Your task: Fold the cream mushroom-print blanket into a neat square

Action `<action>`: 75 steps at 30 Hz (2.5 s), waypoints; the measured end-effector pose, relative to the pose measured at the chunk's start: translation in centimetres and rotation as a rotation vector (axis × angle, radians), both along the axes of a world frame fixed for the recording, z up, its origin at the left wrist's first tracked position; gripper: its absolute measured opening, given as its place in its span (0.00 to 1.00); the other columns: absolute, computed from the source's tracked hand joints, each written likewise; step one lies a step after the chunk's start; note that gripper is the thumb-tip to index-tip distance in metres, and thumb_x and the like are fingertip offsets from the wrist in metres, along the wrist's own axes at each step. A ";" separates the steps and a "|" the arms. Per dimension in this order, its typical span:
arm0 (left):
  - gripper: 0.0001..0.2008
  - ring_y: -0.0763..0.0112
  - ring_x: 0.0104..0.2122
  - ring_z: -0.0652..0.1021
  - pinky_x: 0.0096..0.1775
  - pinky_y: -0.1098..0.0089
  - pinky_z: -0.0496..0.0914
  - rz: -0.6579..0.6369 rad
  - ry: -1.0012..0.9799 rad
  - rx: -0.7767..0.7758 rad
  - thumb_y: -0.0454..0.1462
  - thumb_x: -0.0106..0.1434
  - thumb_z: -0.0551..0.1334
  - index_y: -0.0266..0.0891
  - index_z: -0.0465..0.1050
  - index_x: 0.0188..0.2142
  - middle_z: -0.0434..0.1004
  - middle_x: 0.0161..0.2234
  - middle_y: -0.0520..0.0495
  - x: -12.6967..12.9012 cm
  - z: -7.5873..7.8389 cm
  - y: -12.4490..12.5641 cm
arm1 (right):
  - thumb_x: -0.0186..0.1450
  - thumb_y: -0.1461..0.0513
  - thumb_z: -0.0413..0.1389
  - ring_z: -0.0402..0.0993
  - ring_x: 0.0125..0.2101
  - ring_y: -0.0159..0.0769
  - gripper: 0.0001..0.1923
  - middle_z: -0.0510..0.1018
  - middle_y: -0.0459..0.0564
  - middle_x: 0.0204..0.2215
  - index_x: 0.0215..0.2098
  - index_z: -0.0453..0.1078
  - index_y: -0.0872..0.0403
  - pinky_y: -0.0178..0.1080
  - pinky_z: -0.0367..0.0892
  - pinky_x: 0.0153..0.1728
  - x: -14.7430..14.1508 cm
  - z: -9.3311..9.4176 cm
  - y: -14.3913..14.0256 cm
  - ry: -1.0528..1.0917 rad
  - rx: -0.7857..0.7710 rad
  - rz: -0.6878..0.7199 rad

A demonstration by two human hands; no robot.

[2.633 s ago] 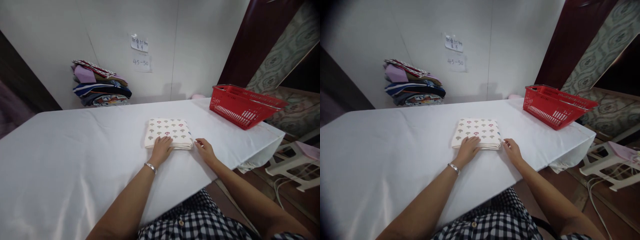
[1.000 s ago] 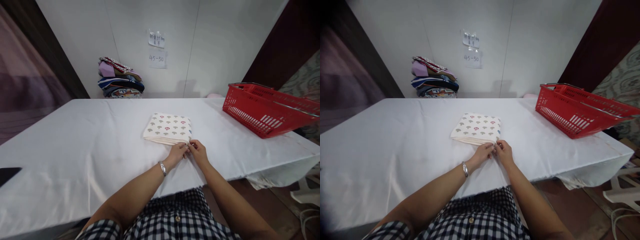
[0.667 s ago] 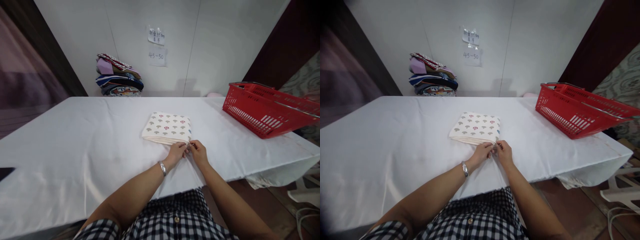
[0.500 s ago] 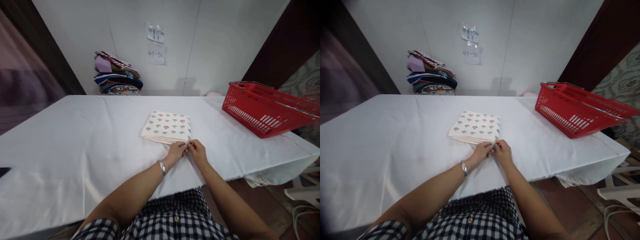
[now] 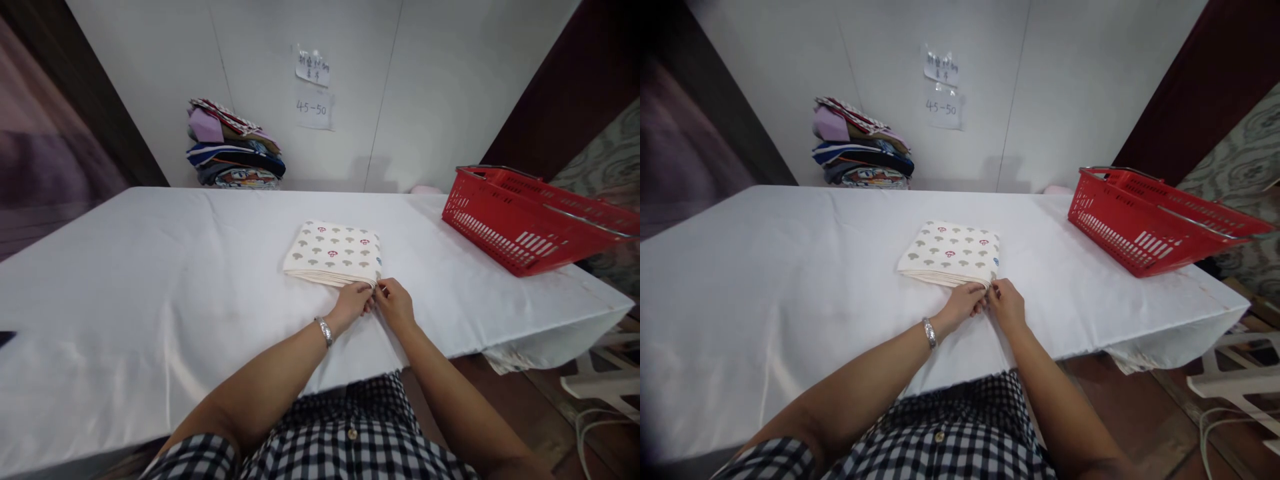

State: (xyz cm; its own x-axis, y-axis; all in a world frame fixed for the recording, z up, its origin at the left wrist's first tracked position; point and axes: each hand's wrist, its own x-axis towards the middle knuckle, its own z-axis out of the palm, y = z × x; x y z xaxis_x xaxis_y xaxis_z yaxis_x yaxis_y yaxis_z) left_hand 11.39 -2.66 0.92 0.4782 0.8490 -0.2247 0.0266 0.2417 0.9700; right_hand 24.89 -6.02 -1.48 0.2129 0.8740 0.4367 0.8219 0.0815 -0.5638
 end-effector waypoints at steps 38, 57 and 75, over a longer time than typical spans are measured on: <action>0.11 0.80 0.13 0.65 0.15 0.78 0.58 -0.026 0.021 0.051 0.31 0.60 0.52 0.37 0.65 0.22 0.66 0.17 0.55 0.0 -0.3 0.1 | 0.63 0.55 0.50 0.67 0.26 0.31 0.10 0.71 0.45 0.29 0.33 0.67 0.53 0.35 0.62 0.30 -0.4 -0.2 -0.3 0.063 0.004 0.045; 0.12 0.78 0.14 0.66 0.20 0.76 0.62 -0.008 0.038 0.165 0.34 0.61 0.52 0.38 0.65 0.22 0.66 0.15 0.56 0.4 -1.3 -0.2 | 0.63 0.54 0.49 0.67 0.26 0.32 0.11 0.72 0.46 0.28 0.33 0.67 0.53 0.35 0.62 0.29 -0.3 -0.4 -0.4 0.098 0.023 0.048; 0.04 0.79 0.13 0.61 0.16 0.77 0.56 -0.174 -0.032 0.000 0.29 0.47 0.53 0.39 0.62 0.23 0.61 0.12 0.58 -0.8 0.4 -0.4 | 0.60 0.49 0.51 0.68 0.25 0.34 0.17 0.73 0.47 0.28 0.36 0.67 0.53 0.37 0.62 0.28 -0.1 -0.6 -0.2 0.141 -0.068 -0.006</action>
State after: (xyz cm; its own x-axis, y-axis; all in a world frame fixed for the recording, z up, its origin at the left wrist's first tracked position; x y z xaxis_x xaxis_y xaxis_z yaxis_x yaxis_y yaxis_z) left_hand 10.59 -3.07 1.36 0.6245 0.7530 -0.2073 0.0372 0.2364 0.9709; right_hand 24.80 -6.20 -2.11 0.2737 0.8989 0.3422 0.7343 0.0346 -0.6780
